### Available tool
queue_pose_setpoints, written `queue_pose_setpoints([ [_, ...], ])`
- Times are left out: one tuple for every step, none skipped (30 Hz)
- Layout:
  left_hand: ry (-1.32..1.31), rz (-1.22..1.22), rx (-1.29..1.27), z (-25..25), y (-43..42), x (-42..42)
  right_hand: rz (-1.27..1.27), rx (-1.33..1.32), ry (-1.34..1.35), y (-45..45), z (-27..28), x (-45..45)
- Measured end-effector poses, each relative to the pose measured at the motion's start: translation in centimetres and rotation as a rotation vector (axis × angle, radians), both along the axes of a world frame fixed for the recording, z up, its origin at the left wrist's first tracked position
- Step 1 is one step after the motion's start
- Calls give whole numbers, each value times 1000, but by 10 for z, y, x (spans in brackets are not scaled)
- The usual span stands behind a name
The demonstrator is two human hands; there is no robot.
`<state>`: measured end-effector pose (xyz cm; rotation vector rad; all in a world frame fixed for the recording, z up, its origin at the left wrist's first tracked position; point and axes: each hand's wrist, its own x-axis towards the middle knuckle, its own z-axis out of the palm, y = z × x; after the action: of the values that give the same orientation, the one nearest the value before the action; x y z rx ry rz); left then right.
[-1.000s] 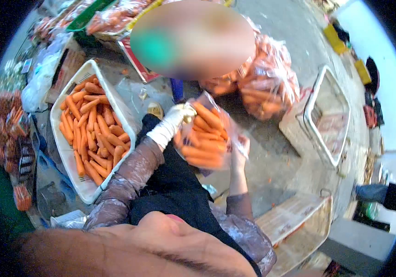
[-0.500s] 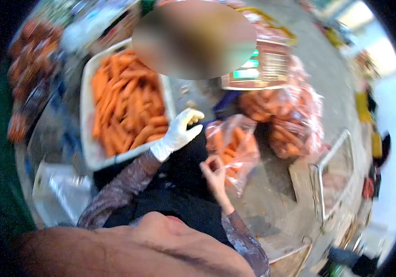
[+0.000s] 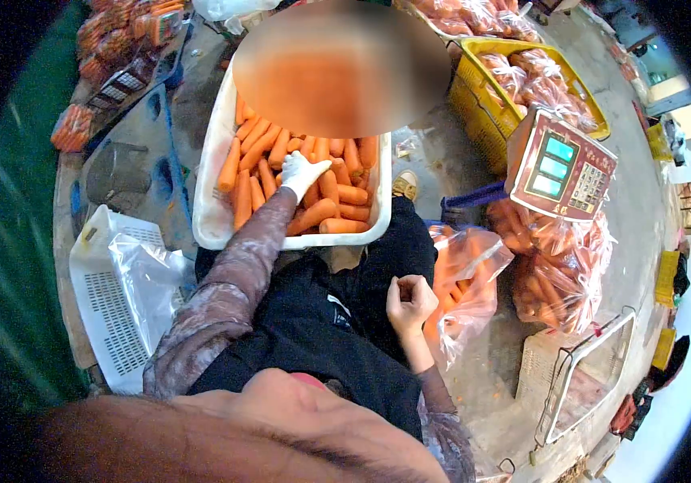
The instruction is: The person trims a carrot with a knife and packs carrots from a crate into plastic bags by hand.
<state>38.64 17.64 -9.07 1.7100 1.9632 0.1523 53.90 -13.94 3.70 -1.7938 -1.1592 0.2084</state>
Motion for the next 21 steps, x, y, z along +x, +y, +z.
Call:
queue_pose_setpoints([
  [24, 50, 25, 4, -3, 5, -11, 3, 13, 0, 0, -1],
  [46, 99, 47, 4, -6, 12, -22, 4, 24, 0, 0, 0],
  [10, 157, 36, 1, -6, 10, -14, 6, -29, -1, -1, 1],
  [-100, 145, 47, -6, -5, 1, -14, 15, -27, -1, -2, 1],
  [-168, 92, 2, -14, 0, -9, -19, 17, -38, -1, 0, 2],
  [-231, 42, -35, -21, 4, -16, -23, 25, -42, 0, 0, 0],
  [-227, 80, 74, -28, 4, -18, -28, 24, -27, 2, 0, 0],
  [-216, 81, 76, -24, 3, -21, -34, 22, -10, 2, 0, 0],
  [-290, 137, 114, -20, 2, -21, -26, 32, -13, 3, -1, 1],
  [-367, 194, 153, -15, 0, -22, -24, 31, -6, 2, -2, 1],
  [-437, 215, 55, -39, 11, -26, -19, 21, -2, 1, -2, 2],
  [-437, 217, 56, -39, 12, -31, -15, 11, 0, 1, -3, 4],
  [-614, 184, 10, -40, 13, -34, -11, 13, -1, 1, -3, 4],
  [-792, 148, -36, -36, 13, -35, -20, 10, 15, -1, -4, 4],
  [-872, 121, -33, -34, 13, -36, -30, 7, 32, -3, -5, 4],
  [-869, 119, -31, -31, 14, -36, -31, 9, 35, -4, -4, 4],
  [-1190, 272, -252, -15, 13, -37, -31, 13, 23, -4, -2, 5],
  [-1500, 431, -483, -1, 12, -35, -32, 18, 12, -4, -2, 5],
  [-1343, 257, -270, -11, 22, -28, -40, 27, 23, -4, -4, 5],
  [-1129, 104, -146, -20, 24, -21, -41, 31, 29, -3, -4, 5],
  [-820, 61, -89, -18, 24, -16, -40, 17, 25, -3, -3, 5],
])
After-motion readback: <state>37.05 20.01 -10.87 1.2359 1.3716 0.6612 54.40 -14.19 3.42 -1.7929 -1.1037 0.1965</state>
